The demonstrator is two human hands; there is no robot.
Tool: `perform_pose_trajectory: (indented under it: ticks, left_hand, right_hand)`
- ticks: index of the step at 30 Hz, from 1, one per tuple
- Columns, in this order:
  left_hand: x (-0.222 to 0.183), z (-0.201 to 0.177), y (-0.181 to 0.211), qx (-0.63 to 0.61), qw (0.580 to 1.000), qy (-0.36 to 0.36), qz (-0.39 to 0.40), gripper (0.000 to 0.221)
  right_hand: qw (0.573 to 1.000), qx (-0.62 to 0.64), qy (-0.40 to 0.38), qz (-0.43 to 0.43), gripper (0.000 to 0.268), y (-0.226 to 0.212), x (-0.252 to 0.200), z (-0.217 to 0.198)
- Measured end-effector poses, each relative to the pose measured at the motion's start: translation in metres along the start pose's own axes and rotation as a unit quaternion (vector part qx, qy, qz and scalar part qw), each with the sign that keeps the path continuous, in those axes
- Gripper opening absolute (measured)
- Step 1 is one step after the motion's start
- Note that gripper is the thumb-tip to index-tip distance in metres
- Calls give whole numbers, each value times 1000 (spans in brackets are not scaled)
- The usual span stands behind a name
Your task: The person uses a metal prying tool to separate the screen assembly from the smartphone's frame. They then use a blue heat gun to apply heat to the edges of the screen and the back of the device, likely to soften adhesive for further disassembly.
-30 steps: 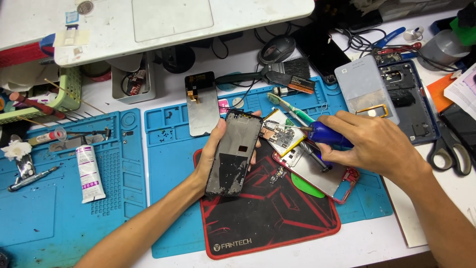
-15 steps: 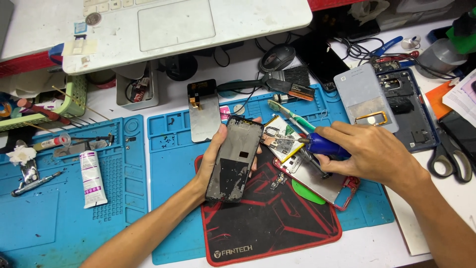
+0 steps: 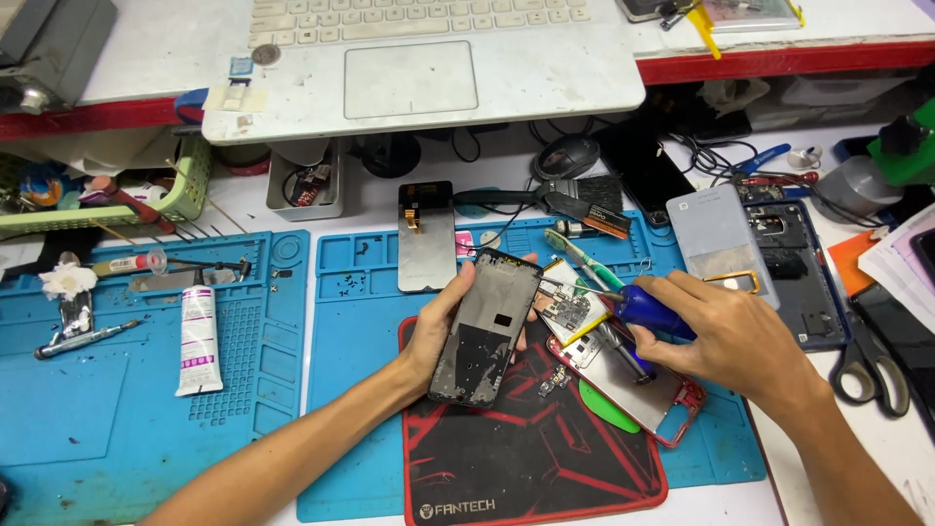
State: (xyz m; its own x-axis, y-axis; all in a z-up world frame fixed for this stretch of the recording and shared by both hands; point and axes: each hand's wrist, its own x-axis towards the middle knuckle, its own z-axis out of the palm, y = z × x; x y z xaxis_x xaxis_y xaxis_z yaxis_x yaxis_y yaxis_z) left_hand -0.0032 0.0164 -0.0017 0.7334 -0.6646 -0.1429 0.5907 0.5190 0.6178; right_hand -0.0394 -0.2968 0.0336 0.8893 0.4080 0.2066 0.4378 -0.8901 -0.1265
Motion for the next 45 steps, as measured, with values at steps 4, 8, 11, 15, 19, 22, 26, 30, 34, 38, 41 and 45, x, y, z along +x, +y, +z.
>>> perform_pose_trajectory:
  ticks: [4, 8, 11, 15, 19, 22, 26, 30, 34, 38, 41, 45]
  left_hand:
    - [1, -4, -2, 13, 998, 59, -23, 81]
    - [1, -4, -1, -6, 999, 42, -14, 80]
    - [4, -9, -5, -27, 997, 64, -31, 81]
    - [2, -5, -4, -22, 998, 55, -23, 80]
    - [3, -4, -3, -39, 998, 53, -18, 79]
    - [3, -6, -3, -31, 998, 58, -19, 81]
    - [4, -6, -2, -2, 1000, 23, -8, 82]
    - [4, -5, -2, -38, 998, 39, -11, 78]
    - [4, -1, 0, -32, 999, 27, 11, 80]
    - [4, -3, -4, 10, 996, 86, 9, 83]
    - [5, 0, -4, 50, 996, 59, 41, 84]
    - [3, 4, -3, 47, 996, 69, 41, 83]
  right_hand:
    - [1000, 3, -14, 1, 54, 0, 0, 0]
    - [999, 24, -18, -30, 57, 2, 0, 4]
    - [999, 24, -46, -13, 57, 2, -1, 2]
    - [998, 33, -58, -16, 54, 4, -2, 3]
    - [997, 29, -70, -25, 51, -1, -1, 1]
    - [998, 11, -45, -38, 50, 1, 0, 3]
    - [1000, 0, 3, -30, 47, 4, -1, 1]
    - [1000, 2, -19, -13, 44, 4, -1, -4]
    - [999, 5, -25, -40, 49, 5, 0, -2]
    - [999, 6, 19, -37, 44, 7, -2, -6]
    - [999, 3, 1, -38, 44, 3, 0, -6]
    - [999, -6, 5, -48, 45, -1, 2, -2]
